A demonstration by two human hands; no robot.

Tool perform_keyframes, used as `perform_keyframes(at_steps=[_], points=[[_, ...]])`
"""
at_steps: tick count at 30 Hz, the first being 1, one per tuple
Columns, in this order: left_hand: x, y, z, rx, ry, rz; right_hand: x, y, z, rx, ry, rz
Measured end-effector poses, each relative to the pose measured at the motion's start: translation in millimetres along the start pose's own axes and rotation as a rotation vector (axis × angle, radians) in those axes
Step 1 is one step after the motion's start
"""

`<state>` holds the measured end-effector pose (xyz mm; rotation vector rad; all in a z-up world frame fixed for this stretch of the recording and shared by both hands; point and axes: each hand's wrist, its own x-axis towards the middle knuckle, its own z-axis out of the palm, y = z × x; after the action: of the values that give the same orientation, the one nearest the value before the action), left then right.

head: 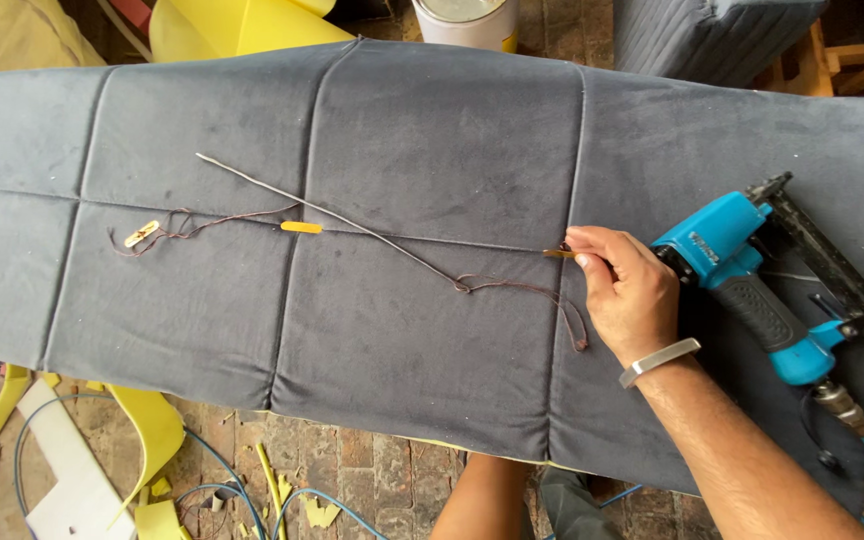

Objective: The person is reupholstering a chair seat. They smooth the grey fabric over the foam, use a long needle to pull a string through the fabric to create tufted indentations, and secure the fabric edges to the wooden frame using a pneumatic staple gun.

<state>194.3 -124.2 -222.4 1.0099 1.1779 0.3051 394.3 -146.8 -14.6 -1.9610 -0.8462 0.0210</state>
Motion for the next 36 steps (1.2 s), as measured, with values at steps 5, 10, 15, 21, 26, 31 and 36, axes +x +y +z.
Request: perform_keyframes(at_steps=[5, 10, 15, 21, 26, 31, 36], points=[[14.8, 0.5, 9.2, -0.041, -0.032, -0.01, -0.4, 0.2, -2.7, 0.037, 0.011, -0.006], [36.1, -1.8, 17.8, -0.03, -0.042, -0.019, -1.2, 2.9, 0.6, 0.018, -0.004, 0.007], [41.9, -27.8, 32.2, -0.025, -0.032, -0.018, -3.9, 8.0, -0.1, 0.002, 0.018, -0.062], [4.6, -34.8, 17.7, 0.11, -0.028, 0.08, -5.2, 5.0, 3.3, -0.062, 0.079, -0.146], [-49.8, -11.2, -32.9, 0.715, 0.164, 0.891, -9.0, 11.9, 4.3, -0.077, 0.082, -0.154], [-80.6, 40.9, -64.4, 1.048, 0.066, 1.149, -8.0, 15.7, 5.8, -0.177, 0.066, -0.244], [-93.0, 94.4, -79.0, 1.279, -0.246, 1.42, -7.7, 15.9, 5.4, -0.172, 0.06, -0.247]])
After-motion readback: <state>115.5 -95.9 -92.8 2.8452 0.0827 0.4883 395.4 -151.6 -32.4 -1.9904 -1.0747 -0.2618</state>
